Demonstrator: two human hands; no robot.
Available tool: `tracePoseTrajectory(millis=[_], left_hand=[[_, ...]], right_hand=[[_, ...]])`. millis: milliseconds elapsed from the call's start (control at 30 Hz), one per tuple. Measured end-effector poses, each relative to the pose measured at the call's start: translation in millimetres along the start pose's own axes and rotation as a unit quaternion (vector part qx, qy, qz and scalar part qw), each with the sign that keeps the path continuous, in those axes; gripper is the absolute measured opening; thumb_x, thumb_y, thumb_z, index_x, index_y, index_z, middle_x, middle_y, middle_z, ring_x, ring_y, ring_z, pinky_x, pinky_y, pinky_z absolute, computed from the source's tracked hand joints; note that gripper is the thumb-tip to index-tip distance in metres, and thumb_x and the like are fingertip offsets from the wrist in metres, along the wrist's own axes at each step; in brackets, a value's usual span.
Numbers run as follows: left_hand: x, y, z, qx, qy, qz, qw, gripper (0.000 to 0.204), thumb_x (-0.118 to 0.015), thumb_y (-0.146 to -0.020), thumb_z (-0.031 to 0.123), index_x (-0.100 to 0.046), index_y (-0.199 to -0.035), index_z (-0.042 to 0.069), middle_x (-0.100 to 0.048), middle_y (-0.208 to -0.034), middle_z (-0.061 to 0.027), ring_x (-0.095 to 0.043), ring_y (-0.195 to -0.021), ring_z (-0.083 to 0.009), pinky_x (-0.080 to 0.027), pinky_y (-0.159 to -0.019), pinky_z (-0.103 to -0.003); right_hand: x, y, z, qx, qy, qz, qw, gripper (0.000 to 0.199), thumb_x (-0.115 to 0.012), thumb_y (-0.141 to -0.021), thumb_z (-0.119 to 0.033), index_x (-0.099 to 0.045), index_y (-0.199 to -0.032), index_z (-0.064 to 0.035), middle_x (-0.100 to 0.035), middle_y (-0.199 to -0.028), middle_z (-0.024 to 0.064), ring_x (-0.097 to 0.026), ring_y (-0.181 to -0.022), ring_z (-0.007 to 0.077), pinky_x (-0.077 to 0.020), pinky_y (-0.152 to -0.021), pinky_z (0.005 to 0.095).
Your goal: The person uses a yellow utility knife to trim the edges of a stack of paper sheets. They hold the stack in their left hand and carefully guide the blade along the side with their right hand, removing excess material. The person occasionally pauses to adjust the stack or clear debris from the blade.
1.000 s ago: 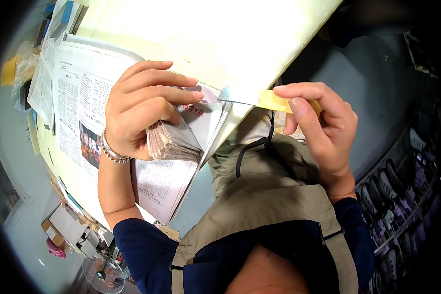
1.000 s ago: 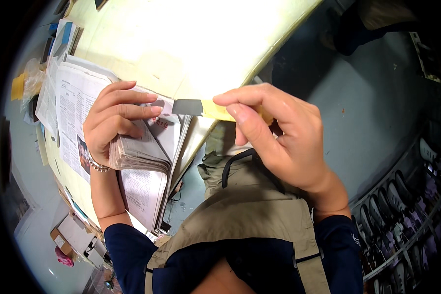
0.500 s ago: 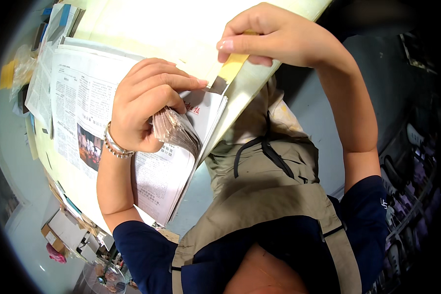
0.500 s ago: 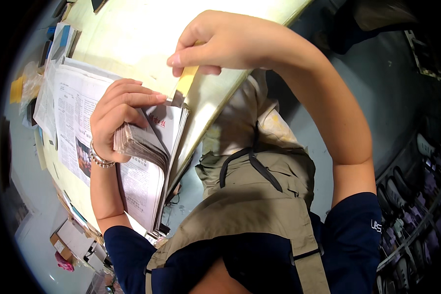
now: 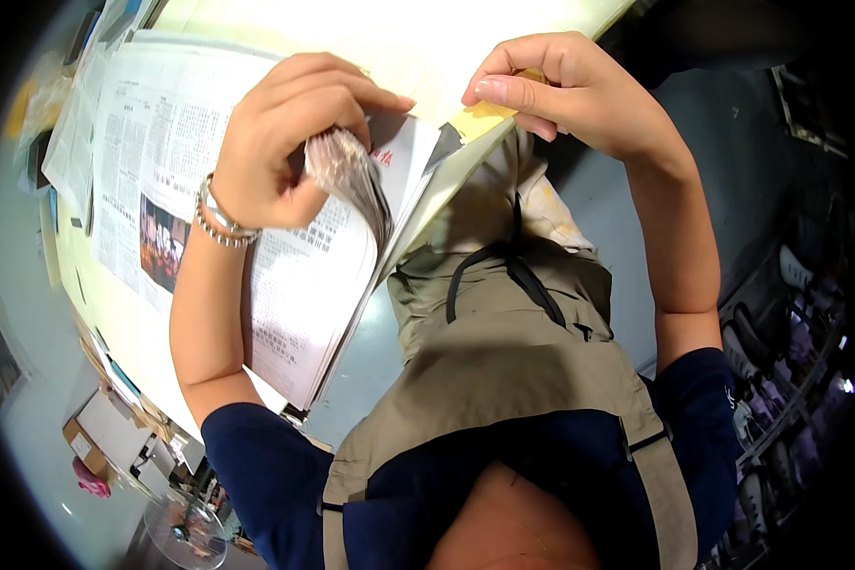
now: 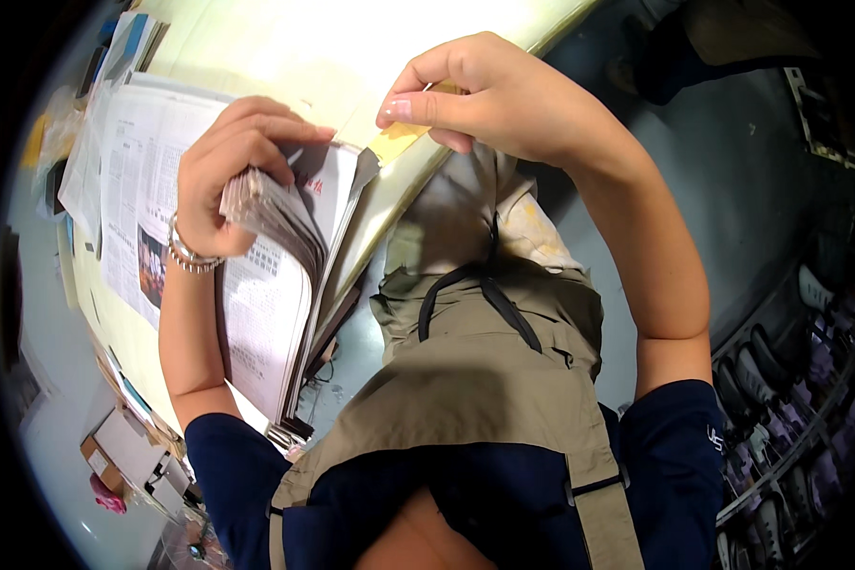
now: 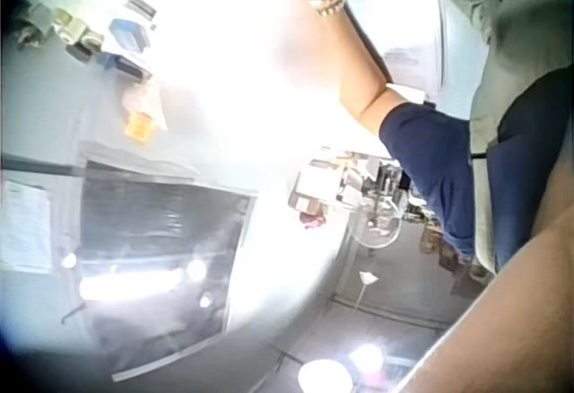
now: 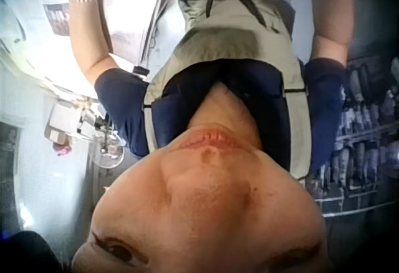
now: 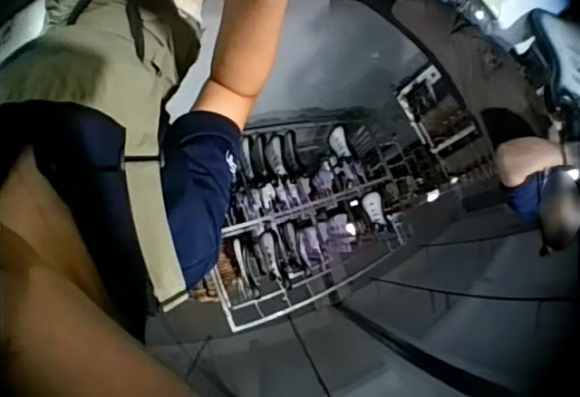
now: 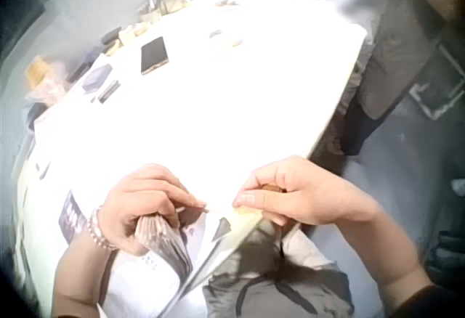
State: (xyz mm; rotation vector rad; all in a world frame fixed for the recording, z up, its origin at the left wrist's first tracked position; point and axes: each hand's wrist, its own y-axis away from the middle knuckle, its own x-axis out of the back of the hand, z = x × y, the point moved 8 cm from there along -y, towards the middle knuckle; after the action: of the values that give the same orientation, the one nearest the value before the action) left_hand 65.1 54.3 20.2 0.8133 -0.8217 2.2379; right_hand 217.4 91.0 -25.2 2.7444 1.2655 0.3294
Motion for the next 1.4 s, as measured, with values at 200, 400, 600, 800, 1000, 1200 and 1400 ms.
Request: tracePoseTrajectory(millis=[200, 400, 600, 800, 1000, 1200, 1400], left_hand=[[4, -1, 0, 0.003, 0.074, 0.020, 0.997, 0.012, -0.058, -0.068, 0.013, -0.052, -0.068, 0.003, -0.063, -0.084, -0.0153, -0.062, -0.087, -0.0307, -0.050, -0.078, -0.039], [14, 22, -35, 0.002, 0.252, 0.142, 0.957, 0.032, -0.069, -0.083, 0.026, -0.054, -0.066, 0.004, -0.056, -0.072, -0.0082, -0.054, -0.066, -0.0166, -0.045, -0.062, -0.029], [22, 22, -43, -0.014, 0.347, 0.169, 0.922, 0.032, -0.068, -0.085, 0.029, -0.056, -0.069, 0.004, -0.056, -0.072, -0.0075, -0.053, -0.066, -0.0158, -0.045, -0.061, -0.028], [24, 22, -46, -0.022, 0.415, 0.169, 0.894, 0.030, -0.065, -0.088, 0.030, -0.058, -0.075, 0.004, -0.057, -0.076, -0.0069, -0.053, -0.068, -0.0154, -0.045, -0.062, -0.027], [21, 25, -8, 0.084, 0.126, 0.060, 0.987, 0.017, -0.061, -0.082, 0.020, -0.065, -0.082, 0.003, -0.057, -0.078, -0.0054, -0.054, -0.071, -0.0157, -0.043, -0.067, -0.027], [9, -8, 15, -0.039, -0.059, -0.008, 0.997, 0.004, -0.052, -0.068, 0.009, -0.050, -0.068, 0.005, -0.066, -0.105, -0.0201, -0.059, -0.103, -0.0343, -0.043, -0.092, -0.045], [-3, -1, -9, 0.012, 0.030, -0.052, 0.998, 0.015, -0.052, -0.066, 0.026, -0.050, -0.065, 0.011, -0.068, -0.106, -0.0185, -0.057, -0.113, -0.0360, -0.033, -0.104, -0.051]], right_hand=[[-42, 7, 5, -0.038, -0.076, -0.015, 0.996, 0.023, -0.059, -0.093, -0.018, -0.067, -0.095, 0.0038, -0.054, -0.059, -0.0001, -0.046, -0.052, 0.0046, -0.0361, -0.050, 0.0211], [-116, 26, 1, -0.091, -0.177, -0.051, 0.979, 0.019, -0.061, -0.091, -0.014, -0.064, -0.094, 0.0040, -0.061, -0.069, 0.0029, -0.053, -0.056, 0.0057, -0.0415, -0.051, 0.0211], [-200, 47, 3, -0.095, -0.209, -0.132, 0.964, 0.023, -0.065, -0.088, -0.020, -0.064, -0.098, 0.0006, -0.067, -0.070, 0.0080, -0.064, -0.062, 0.0109, -0.0482, -0.058, 0.0262], [-257, 56, -3, -0.046, -0.148, -0.300, 0.941, 0.027, -0.058, -0.094, -0.025, -0.064, -0.107, -0.0016, -0.071, -0.085, 0.0083, -0.069, -0.074, 0.0153, -0.0517, -0.070, 0.0272], [-203, 59, -2, -0.064, -0.111, -0.279, 0.952, 0.023, -0.058, -0.093, -0.019, -0.065, -0.104, -0.0007, -0.071, -0.086, 0.0080, -0.069, -0.072, 0.0127, -0.0509, -0.066, 0.0239], [-97, 80, 14, -0.103, -0.212, -0.022, 0.972, 0.016, -0.059, -0.091, -0.007, -0.065, -0.102, 0.0040, -0.066, -0.082, 0.0072, -0.064, -0.067, 0.0091, -0.0478, -0.060, 0.0211], [-19, 95, 6, -0.015, -0.178, 0.228, 0.957, 0.018, -0.060, -0.091, -0.004, -0.064, -0.104, 0.0063, -0.066, -0.088, 0.0097, -0.062, -0.066, 0.0099, -0.0447, -0.058, 0.0180]])
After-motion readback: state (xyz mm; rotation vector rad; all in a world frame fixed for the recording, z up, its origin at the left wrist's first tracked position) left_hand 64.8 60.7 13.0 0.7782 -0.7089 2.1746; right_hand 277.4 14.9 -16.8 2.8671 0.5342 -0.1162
